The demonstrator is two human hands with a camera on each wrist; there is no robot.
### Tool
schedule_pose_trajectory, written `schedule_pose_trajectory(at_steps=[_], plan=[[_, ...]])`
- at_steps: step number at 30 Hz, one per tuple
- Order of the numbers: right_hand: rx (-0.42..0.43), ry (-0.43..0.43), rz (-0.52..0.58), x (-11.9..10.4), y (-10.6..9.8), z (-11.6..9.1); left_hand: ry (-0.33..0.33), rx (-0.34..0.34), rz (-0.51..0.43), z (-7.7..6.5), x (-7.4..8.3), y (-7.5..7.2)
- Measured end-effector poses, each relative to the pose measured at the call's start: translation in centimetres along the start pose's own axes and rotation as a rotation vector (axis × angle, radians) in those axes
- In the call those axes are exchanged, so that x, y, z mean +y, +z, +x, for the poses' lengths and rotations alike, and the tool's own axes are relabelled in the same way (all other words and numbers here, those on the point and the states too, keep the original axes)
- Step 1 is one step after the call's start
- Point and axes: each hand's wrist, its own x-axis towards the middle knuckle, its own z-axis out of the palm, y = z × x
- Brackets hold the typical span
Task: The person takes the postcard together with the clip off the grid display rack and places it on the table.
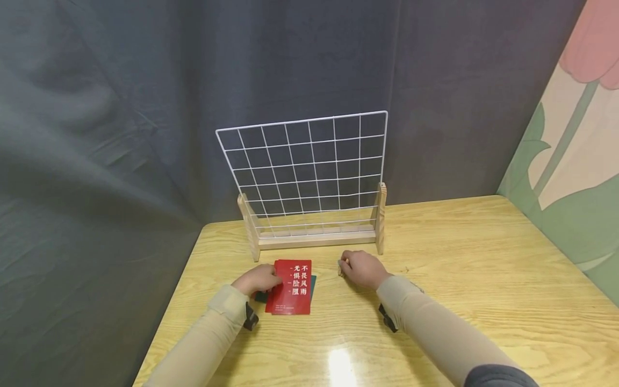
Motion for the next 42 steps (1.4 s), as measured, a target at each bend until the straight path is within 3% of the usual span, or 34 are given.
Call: schedule_pose_trajectory(at_steps=[12,21,39,42], plan=[[-0.025,0.033,-0.057,0.18,0.34,-0.01,0.023,0.021,0.055,-0.13,0.11,-0.16],[-0.024,0.049,-0.086,0.1,0.41,0.06,-0.01,0.055,0.199,0.03,0.33,0.08],[-0.023,0.073,-0.08,0.32,0.81,0.09,-0.022,0.073,0.173,0.46,0.08,0.65],[-0.04,0.114,-0.034,-0.15,0.14,0.39,-0.041,0.093,0.167,0.22,0.18,0.81]])
